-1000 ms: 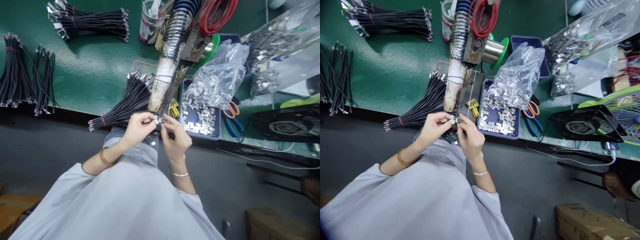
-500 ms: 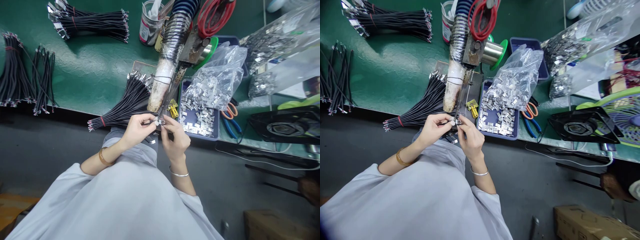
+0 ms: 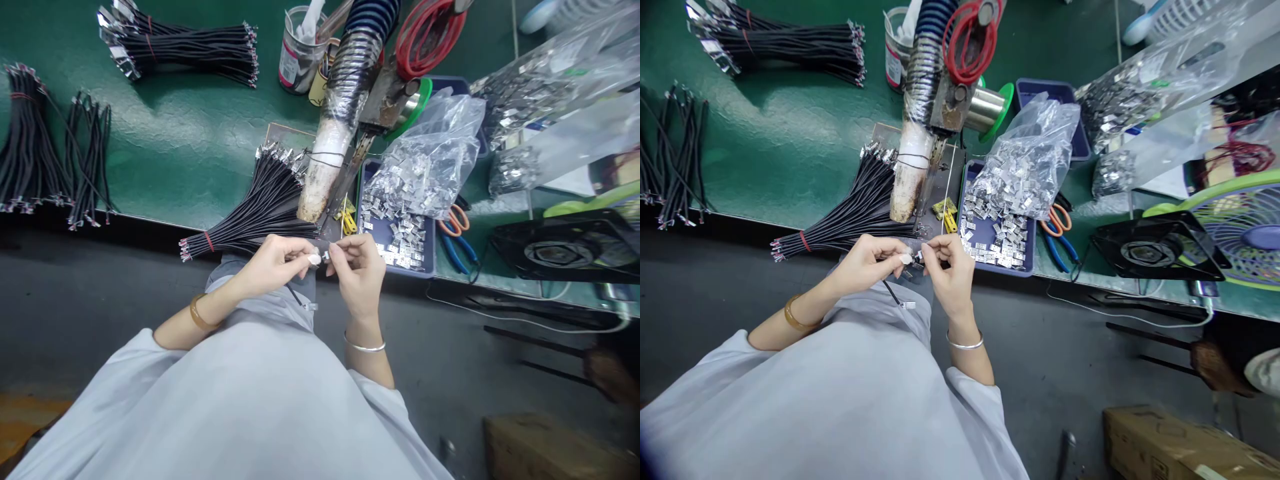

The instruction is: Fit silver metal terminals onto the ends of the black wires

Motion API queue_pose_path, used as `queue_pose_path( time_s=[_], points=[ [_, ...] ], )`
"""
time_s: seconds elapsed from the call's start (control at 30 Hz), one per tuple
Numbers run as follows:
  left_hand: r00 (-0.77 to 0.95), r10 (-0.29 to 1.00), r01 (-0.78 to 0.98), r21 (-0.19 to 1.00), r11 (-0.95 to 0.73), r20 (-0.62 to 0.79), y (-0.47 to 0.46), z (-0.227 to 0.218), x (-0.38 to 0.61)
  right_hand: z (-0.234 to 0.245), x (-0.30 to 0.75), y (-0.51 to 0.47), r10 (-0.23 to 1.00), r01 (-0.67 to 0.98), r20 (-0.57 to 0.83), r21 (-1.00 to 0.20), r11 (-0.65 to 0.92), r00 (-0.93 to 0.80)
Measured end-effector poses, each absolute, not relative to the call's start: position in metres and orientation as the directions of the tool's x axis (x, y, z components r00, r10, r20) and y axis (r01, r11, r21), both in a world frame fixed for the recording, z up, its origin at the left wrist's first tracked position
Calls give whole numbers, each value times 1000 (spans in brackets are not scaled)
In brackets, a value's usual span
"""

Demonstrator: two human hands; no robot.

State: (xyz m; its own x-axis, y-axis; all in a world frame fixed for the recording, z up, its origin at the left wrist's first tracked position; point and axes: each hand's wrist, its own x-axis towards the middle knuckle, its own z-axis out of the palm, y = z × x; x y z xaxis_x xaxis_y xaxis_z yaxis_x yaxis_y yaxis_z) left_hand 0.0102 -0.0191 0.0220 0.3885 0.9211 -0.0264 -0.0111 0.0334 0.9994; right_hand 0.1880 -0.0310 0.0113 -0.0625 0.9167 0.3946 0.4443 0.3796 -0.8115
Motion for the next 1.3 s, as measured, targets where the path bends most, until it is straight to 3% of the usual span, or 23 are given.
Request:
queue_pose_path(
  time_s=[0.13,0.23,0.43,0.67,0.9,1.13,1.3],
  points=[
    [415,900,-139,968,209,-135,-12,21,7,15,188,-34,788,659,603,-543,520,-124],
    [410,903,-168,962,215,-130,-12,21,7,17,187,-35,710,696,649,-376,611,-273],
    [408,906,-127,975,182,-116,-14,18,8,14,185,-34,765,711,591,-421,564,-257],
    [430,893,-95,977,193,-135,-14,15,7,12,187,-34,691,735,632,-272,621,-350],
    [399,912,-46,992,117,-89,-16,13,10,11,188,-35,770,716,591,-430,551,-238],
    [490,855,-42,975,218,-170,-15,15,4,6,188,-39,903,587,414,-704,399,-116],
    [444,893,-21,995,99,-80,-16,15,6,9,187,-43,861,627,494,-633,454,-125]
  ],
)
